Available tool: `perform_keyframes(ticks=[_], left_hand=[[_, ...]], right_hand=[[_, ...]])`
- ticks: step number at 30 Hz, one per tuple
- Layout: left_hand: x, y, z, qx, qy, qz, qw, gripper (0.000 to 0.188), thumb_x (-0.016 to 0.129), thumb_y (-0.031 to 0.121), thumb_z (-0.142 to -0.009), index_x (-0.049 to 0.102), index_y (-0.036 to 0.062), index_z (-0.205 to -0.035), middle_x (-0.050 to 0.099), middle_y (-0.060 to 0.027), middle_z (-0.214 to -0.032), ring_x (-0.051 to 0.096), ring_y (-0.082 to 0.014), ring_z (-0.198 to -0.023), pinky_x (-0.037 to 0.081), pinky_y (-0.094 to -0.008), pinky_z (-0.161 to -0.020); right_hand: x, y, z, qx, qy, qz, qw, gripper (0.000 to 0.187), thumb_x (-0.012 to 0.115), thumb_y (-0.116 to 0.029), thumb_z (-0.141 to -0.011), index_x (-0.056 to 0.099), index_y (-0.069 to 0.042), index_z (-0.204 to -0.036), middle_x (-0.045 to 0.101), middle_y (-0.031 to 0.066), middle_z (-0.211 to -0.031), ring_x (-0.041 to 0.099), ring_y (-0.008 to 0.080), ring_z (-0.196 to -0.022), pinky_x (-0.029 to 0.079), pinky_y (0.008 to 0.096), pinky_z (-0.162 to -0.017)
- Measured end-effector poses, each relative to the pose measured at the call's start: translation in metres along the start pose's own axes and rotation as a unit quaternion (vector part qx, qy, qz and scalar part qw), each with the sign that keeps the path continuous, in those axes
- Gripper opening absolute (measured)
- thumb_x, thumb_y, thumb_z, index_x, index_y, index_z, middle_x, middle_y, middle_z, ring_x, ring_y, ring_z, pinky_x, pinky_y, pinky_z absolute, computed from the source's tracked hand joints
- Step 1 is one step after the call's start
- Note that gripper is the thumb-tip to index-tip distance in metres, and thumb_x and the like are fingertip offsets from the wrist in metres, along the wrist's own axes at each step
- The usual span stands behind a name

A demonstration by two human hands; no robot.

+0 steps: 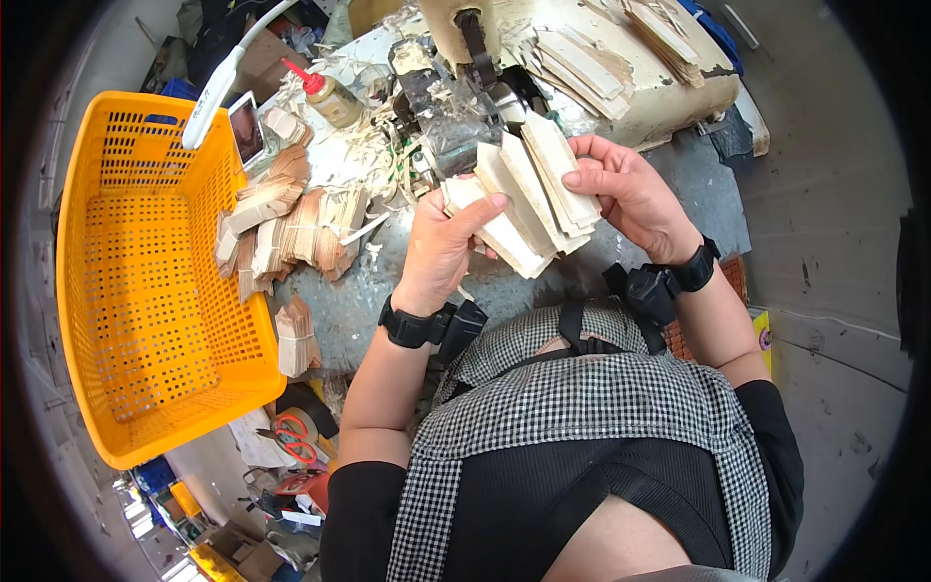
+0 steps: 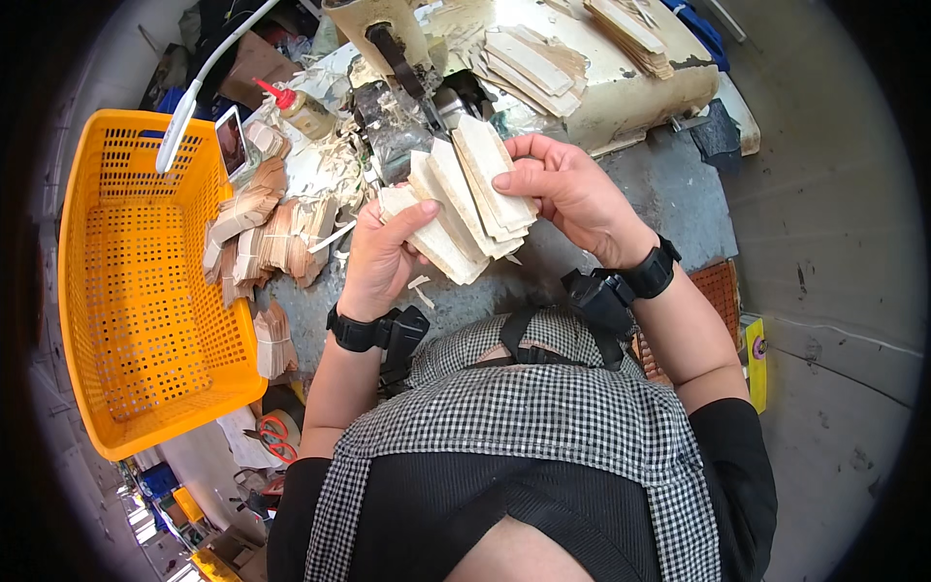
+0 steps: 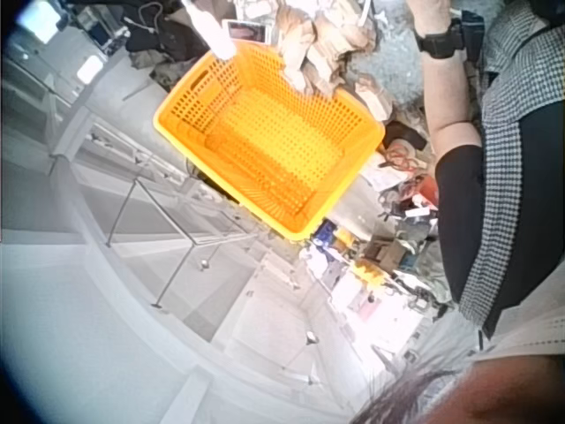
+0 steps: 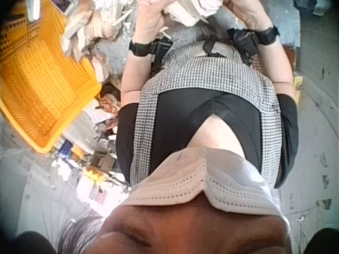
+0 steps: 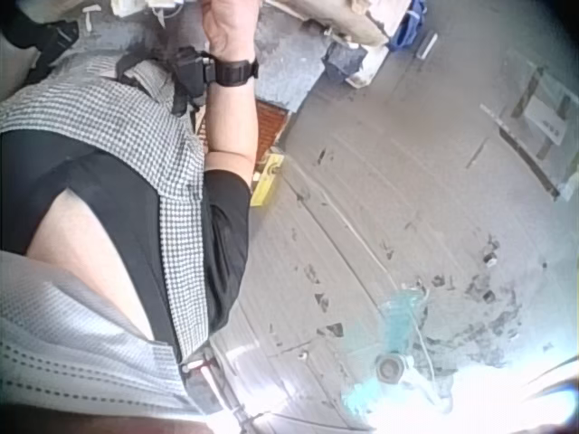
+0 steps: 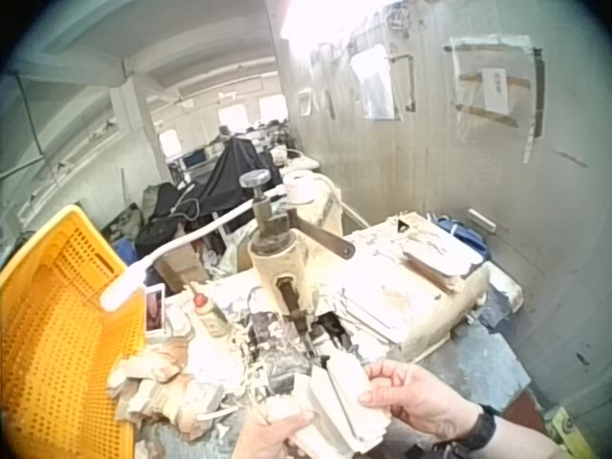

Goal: Sorting and preparing shoe components at a workbench.

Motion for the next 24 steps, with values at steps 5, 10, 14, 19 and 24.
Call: perform_keyframes(ticks=[5, 10, 14, 19, 24], left_hand=[[-0.001, -0.003, 0.0, -0.009, 0.014, -0.017, 1.0, 0.022, 0.067, 0.012, -0.086, 0.062, -0.0002, -0.103, 0.068, -0.0053, -0.082, 0.063, -0.0069, -0.061, 0.048, -0.0182, -0.048], [-0.001, -0.005, 0.0, -0.016, 0.021, -0.031, 0.999, 0.02, 0.067, 0.013, -0.086, 0.062, -0.0001, -0.101, 0.067, -0.0048, -0.08, 0.062, -0.0064, -0.059, 0.048, -0.0184, -0.048], [-0.003, -0.008, -0.002, -0.009, 0.015, -0.04, 0.999, 0.02, 0.065, 0.016, -0.088, 0.063, 0.0001, -0.099, 0.067, -0.0042, -0.078, 0.059, -0.0065, -0.056, 0.047, -0.0183, -0.047], [-0.004, -0.008, -0.004, -0.002, 0.032, -0.017, 0.999, 0.026, 0.057, 0.026, -0.094, 0.063, 0.001, -0.098, 0.066, -0.0039, -0.077, 0.058, -0.0072, -0.056, 0.047, -0.02, -0.048], [-0.006, -0.014, -0.006, -0.001, -0.015, 0.001, 1.0, 0.031, 0.049, 0.027, -0.098, 0.061, -0.0005, -0.105, 0.066, -0.0063, -0.084, 0.061, -0.0097, -0.067, 0.049, -0.0228, -0.054]], right_hand=[[0.007, -0.001, 0.003, -0.043, 0.023, 0.091, 0.995, 0.043, 0.07, -0.006, -0.082, 0.049, 0.001, -0.118, 0.068, 0.0049, -0.089, 0.063, 0.0084, -0.082, 0.049, 0.0217, -0.075], [0.013, 0.001, 0.003, -0.035, 0.002, 0.119, 0.992, 0.047, 0.07, -0.005, -0.081, 0.047, 0.001, -0.122, 0.068, 0.0055, -0.09, 0.064, 0.0089, -0.083, 0.049, 0.0227, -0.076], [0.012, 0.002, 0.003, -0.037, 0.006, 0.114, 0.993, 0.048, 0.069, -0.002, -0.08, 0.047, 0.001, -0.122, 0.068, 0.0064, -0.091, 0.064, 0.0098, -0.084, 0.049, 0.0236, -0.077], [0.011, 0.001, 0.004, -0.052, 0.008, 0.112, 0.992, 0.048, 0.069, -0.001, -0.081, 0.047, 0.002, -0.123, 0.068, 0.0081, -0.096, 0.064, 0.0104, -0.085, 0.05, 0.024, -0.079], [0.01, -0.01, 0.005, -0.081, 0.021, 0.151, 0.985, 0.039, 0.068, -0.002, -0.081, 0.054, 0.003, -0.117, 0.067, 0.0082, -0.099, 0.064, 0.0106, -0.086, 0.05, 0.0241, -0.079]])
Point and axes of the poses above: each hand's wrist, its own z-axis away from the middle knuckle, its own x-axis out of the palm, y = z × x, the point moved 7 cm from there along -z, towards the middle knuckle
